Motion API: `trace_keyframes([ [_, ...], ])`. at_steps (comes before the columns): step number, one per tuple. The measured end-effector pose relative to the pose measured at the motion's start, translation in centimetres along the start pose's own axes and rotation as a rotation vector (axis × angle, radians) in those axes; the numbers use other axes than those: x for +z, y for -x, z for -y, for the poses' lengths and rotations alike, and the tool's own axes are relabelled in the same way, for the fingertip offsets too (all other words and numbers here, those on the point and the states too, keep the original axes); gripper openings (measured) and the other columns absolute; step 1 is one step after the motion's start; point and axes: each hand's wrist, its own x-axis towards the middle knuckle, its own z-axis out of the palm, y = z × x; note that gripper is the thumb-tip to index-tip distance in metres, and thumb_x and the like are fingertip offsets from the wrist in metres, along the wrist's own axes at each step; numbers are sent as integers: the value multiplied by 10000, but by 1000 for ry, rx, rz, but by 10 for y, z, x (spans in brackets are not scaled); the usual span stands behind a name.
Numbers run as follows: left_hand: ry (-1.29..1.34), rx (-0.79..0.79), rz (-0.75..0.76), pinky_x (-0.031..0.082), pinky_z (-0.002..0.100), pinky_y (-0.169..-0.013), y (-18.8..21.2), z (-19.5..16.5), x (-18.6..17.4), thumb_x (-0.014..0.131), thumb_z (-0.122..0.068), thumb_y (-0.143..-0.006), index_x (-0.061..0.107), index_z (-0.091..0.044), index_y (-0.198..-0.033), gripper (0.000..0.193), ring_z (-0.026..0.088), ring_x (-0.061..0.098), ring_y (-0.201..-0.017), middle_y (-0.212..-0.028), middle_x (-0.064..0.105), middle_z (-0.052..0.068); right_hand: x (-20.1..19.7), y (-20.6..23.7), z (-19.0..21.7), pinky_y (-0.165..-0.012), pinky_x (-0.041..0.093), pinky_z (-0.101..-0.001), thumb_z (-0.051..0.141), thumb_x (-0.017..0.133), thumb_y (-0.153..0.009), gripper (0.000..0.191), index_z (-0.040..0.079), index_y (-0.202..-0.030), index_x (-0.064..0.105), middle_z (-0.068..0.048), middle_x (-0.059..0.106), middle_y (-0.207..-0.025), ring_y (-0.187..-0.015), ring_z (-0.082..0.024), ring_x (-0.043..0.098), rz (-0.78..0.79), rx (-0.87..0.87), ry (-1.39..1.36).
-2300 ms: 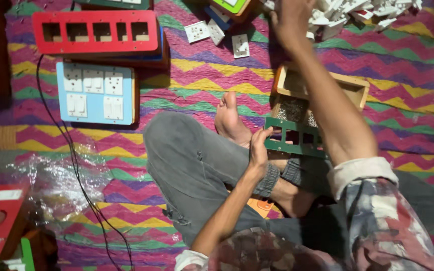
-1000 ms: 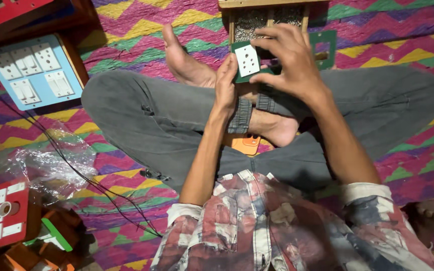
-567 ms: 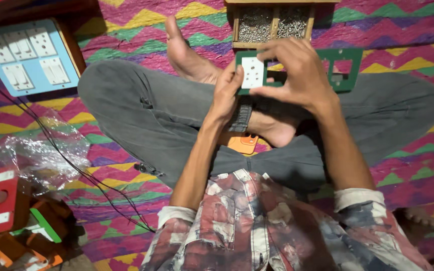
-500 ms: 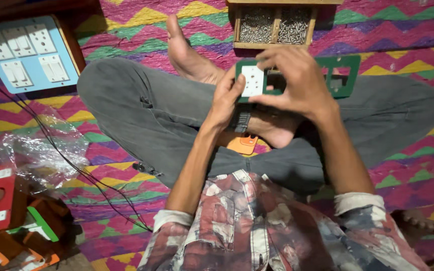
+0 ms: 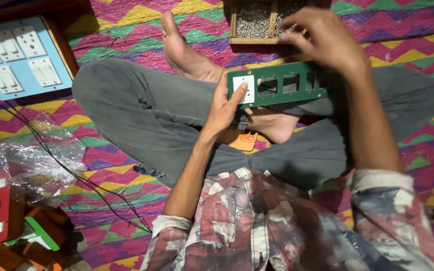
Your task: The person sits cross-legged on a floor mat and assembles electrical switch and socket plates, fitting white switch and socket modules into colored plastic faceplates and securing them with small screws taken from a wooden compartment box. They work on one green plate and then a dark green plate, turning the plates over to fasten the modules from the back.
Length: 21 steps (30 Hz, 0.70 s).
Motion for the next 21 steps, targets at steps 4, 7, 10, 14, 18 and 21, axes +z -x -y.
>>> trace_keyframes([
  [4, -18, 8, -25, 553, 236, -549, -5, 1, 2, 591, -191, -1059, 487, -58, -1256, 260, 70, 638, -766, -999, 635, 26, 21, -18, -36, -861, 540, -464, 146, 794, -974, 264, -20, -1165, 722, -204, 706, -1108, -1000, -391, 679, -99, -83, 307],
  [7, -116, 107, -85, 548, 226, -708, -13, 4, 1, 616, -174, -1077, 531, -47, -1233, 218, 49, 599, -867, -1012, 604, 3, 38, -26, -50, -834, 545, -449, 112, 815, -929, 240, -2, -1126, 740, -185, 705, -1076, -968, -377, 679, -211, -62, 306],
  [10, -173, 135, -94, 517, 223, -757, -16, 7, -5, 624, -165, -1069, 540, -50, -1194, 190, 49, 560, -892, -1003, 588, -5, 48, -27, -53, -788, 541, -441, 100, 838, -913, 185, 29, -1064, 759, -153, 702, -1015, -926, -352, 683, -227, -49, 345],
  [14, -210, 152, -106, 509, 231, -817, -22, 11, -6, 618, -152, -1071, 543, -46, -1196, 180, 60, 554, -930, -1017, 582, -2, 48, -29, -55, -774, 536, -442, 79, 840, -900, 127, 52, -1001, 769, -139, 689, -991, -911, -341, 681, -227, -50, 338],
  [18, -198, 154, -112, 507, 230, -822, -24, 12, -5, 618, -141, -1066, 545, -45, -1199, 180, 60, 553, -933, -1023, 586, -3, 46, -31, -50, -787, 537, -448, 77, 847, -889, 116, 47, -959, 758, -145, 671, -976, -927, -347, 676, -225, -69, 367],
  [21, -158, 113, -119, 513, 227, -777, -23, 13, -4, 621, -138, -1056, 544, -49, -1184, 174, 56, 559, -888, -1000, 586, -8, 44, -28, -45, -803, 541, -445, 89, 858, -889, 131, 57, -978, 767, -132, 685, -1003, -953, -343, 679, -238, -79, 353],
])
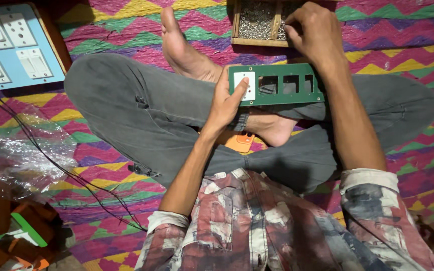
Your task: The person sits cross-legged on a floor mat and assembles electrical switch and socket plates, fitting white switch and socket modules into colored plastic faceplates and securing them with small screws taken from a wooden compartment box. They work on one green plate and then a dark green plate, turning the plates over to fasten the modules from the back.
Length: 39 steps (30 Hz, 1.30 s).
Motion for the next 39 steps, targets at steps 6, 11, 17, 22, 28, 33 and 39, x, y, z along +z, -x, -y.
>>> trace_keyframes([
  [6, -27, 31, -8, 520, 227, -771, 3, -1, 1, 625, -128, -1055, 552, -49, -1175, 161, 53, 570, -885, -996, 598, -7, 0, 2, 4, -753, 538, -428, 73, 837, -906, 197, 31, -1084, 764, -142, 695, -1032, -869, -321, 694, 24, 47, -109],
  [11, -2, 15, -8, 519, 228, -758, 6, -2, 3, 626, -133, -1056, 555, -48, -1159, 151, 51, 574, -874, -975, 603, -9, 2, 2, -1, -796, 549, -433, 72, 849, -887, 170, 49, -1034, 767, -139, 695, -982, -918, -340, 691, -39, -43, -59],
  [17, -16, 38, -8, 512, 223, -745, 10, -1, 4, 634, -141, -1048, 554, -49, -1166, 170, 49, 566, -866, -977, 599, -12, -3, 9, 4, -810, 555, -432, 44, 814, -869, 154, 26, -1004, 741, -156, 698, -982, -918, -336, 697, -22, -26, -119],
  [22, -59, 106, 26, 501, 224, -803, 15, -1, 2, 635, -161, -1069, 552, -46, -1223, 209, 55, 558, -924, -1029, 604, -6, -18, 11, 15, -784, 578, -373, -15, 765, -924, 126, 8, -1046, 742, -135, 745, -1002, -892, -263, 734, -114, 1, -206],
  [28, -79, 109, 82, 512, 225, -837, 17, -3, -3, 634, -174, -1072, 532, -57, -1279, 259, 58, 566, -967, -1058, 610, -5, -55, 24, 53, -742, 561, -309, -15, 811, -1025, 64, 13, -1058, 764, -98, 767, -993, -838, -176, 735, -194, -34, -419],
  [33, -26, 82, 65, 535, 230, -816, 13, -1, 0, 647, -162, -1045, 525, -60, -1268, 274, 65, 603, -946, -1053, 633, 1, -58, 34, 96, -765, 555, -319, 40, 829, -998, 89, 25, -1048, 758, -106, 740, -1041, -934, -221, 725, -71, -157, -485],
  [39, -86, 140, 48, 537, 237, -841, 10, -2, 3, 663, -161, -1047, 547, -59, -1258, 261, 66, 592, -964, -1058, 623, 5, -58, 31, 103, -913, 556, -405, 57, 843, -952, 186, 27, -1091, 723, -109, 725, -1071, -1019, -293, 714, -61, -268, -437],
])
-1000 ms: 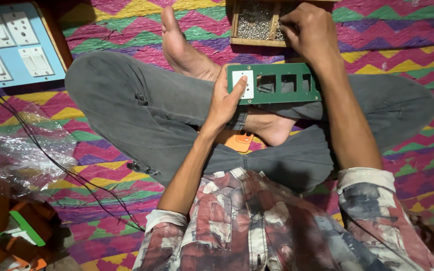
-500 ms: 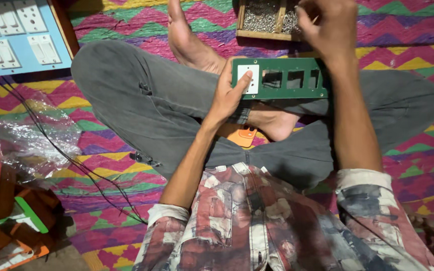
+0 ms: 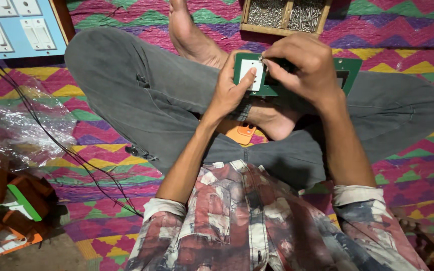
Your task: The person sits cross-legged on a floor mat and assembles electrical switch and socket plates, fitting white switch and socket modules into colored plastic faceplates and securing them with small screws taken from a wooden compartment box. They work on one green plate and then a dark green plate, turning the plates over to fasten the modules from the back.
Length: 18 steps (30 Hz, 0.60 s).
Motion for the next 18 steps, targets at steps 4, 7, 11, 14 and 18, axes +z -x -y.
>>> trace_keyframes([
  [4, -16, -10, 0, 532, 234, -837, -1, -2, -1, 666, -166, -1048, 546, -59, -1256, 264, 64, 589, -966, -1052, 621, 6, 2, -1, 0, -907, 555, -404, 69, 854, -944, 181, 37, -1073, 730, -90, 727, -1061, -1019, -279, 717, -13, -34, 34],
  [7, -6, -7, 0, 537, 236, -841, -2, -2, -1, 658, -177, -1051, 548, -58, -1261, 265, 66, 591, -969, -1057, 620, 8, 2, -2, 1, -888, 555, -392, 77, 857, -940, 188, 48, -1081, 737, -79, 724, -1065, -1023, -269, 716, -13, -52, 56],
  [11, -19, -13, -12, 533, 231, -811, -2, -3, -1, 654, -185, -1055, 545, -57, -1256, 262, 61, 591, -927, -1020, 616, 2, 4, -3, 3, -852, 539, -393, 85, 869, -936, 187, 69, -1071, 740, -57, 723, -1056, -1001, -252, 715, -4, -94, 146],
  [14, -9, -19, -15, 529, 228, -790, -2, -3, -2, 648, -185, -1060, 544, -57, -1253, 254, 57, 589, -901, -1001, 612, -3, 8, -4, 5, -822, 531, -384, 94, 876, -933, 197, 77, -1070, 735, -47, 718, -1057, -990, -243, 713, -4, -122, 187],
  [18, -6, -26, -20, 527, 231, -769, -2, -3, -2, 647, -180, -1061, 546, -55, -1245, 244, 57, 589, -880, -984, 614, -4, 9, -5, 7, -817, 531, -383, 91, 871, -921, 203, 77, -1068, 731, -42, 718, -1057, -991, -238, 715, -3, -139, 206],
])
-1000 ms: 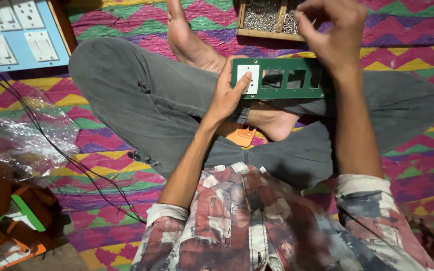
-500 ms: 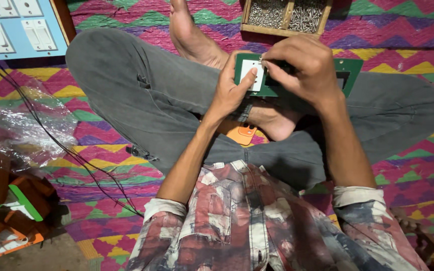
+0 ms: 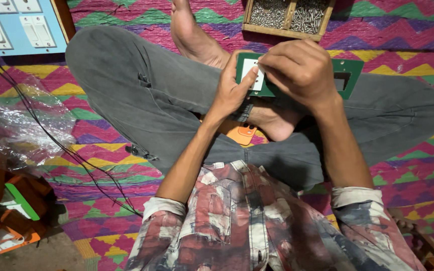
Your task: The person sits cross-legged on a floor mat and assembles electrical switch and socket plates, fitting white switch and socket modules into colored plastic faceplates and securing them with small screws taken from a wooden compartment box. They work on one green plate and then a dark green plate, turning the plates over to fasten the modules from the back.
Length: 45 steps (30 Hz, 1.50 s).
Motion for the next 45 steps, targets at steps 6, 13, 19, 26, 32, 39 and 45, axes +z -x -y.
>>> trace_keyframes([
  [6, -31, 22, -12, 538, 235, -772, 0, 0, 0, 652, -177, -1054, 550, -57, -1241, 244, 61, 603, -876, -986, 624, 1, 0, -2, 4, -793, 532, -363, 117, 870, -939, 189, 72, -1063, 734, -40, 715, -1046, -981, -228, 716, -2, -37, 69],
  [13, -50, 59, -11, 541, 239, -808, 0, 1, 0, 640, -161, -1058, 558, -60, -1242, 226, 62, 601, -928, -1026, 636, 8, -1, -5, 8, -778, 521, -348, 114, 848, -922, 183, 79, -1075, 754, -40, 712, -1056, -989, -216, 713, 20, -76, 119],
  [19, -8, 77, 4, 533, 232, -812, 1, 3, -1, 634, -159, -1060, 547, -61, -1256, 236, 60, 588, -948, -1038, 614, 0, -3, -6, 10, -935, 514, -400, 151, 850, -865, 232, 97, -1074, 766, -65, 704, -1182, -1139, -256, 671, 79, -48, 125],
  [26, 93, 40, -70, 532, 224, -810, -3, 11, -2, 646, -157, -1055, 558, -47, -1244, 236, 57, 594, -948, -1052, 625, 2, -30, -2, 4, -1015, 460, -473, 349, 883, -797, 587, 55, -1270, 695, -128, 673, -1296, -1196, -333, 619, 145, 199, -74],
  [32, 163, -65, -153, 525, 242, -707, -6, 10, -6, 637, -160, -1046, 573, -37, -1222, 225, 81, 601, -865, -1005, 634, 13, -72, 17, -6, -1046, 429, -505, 450, 953, -590, 834, 50, -1271, 683, -143, 664, -1194, -1166, -358, 599, 185, 234, 148],
  [39, -110, 183, -214, 582, 312, -953, 0, -17, 4, 617, -156, -1050, 373, -63, -1398, 435, 171, 642, -1160, -1392, 488, 111, -73, 39, -19, -1004, 474, -412, 267, 916, -631, 755, 68, -1324, 691, -125, 632, -1178, -1119, -320, 592, 143, 300, -21],
  [45, -952, 560, -195, 319, 530, -1217, 2, -33, 4, 751, -246, -1011, 407, -128, -1460, 578, 340, 374, -1516, -1588, 371, 129, -85, 50, -22, -955, 473, -413, 255, 921, -604, 757, 54, -1304, 713, -125, 647, -1153, -1080, -313, 597, 49, 281, 34],
])
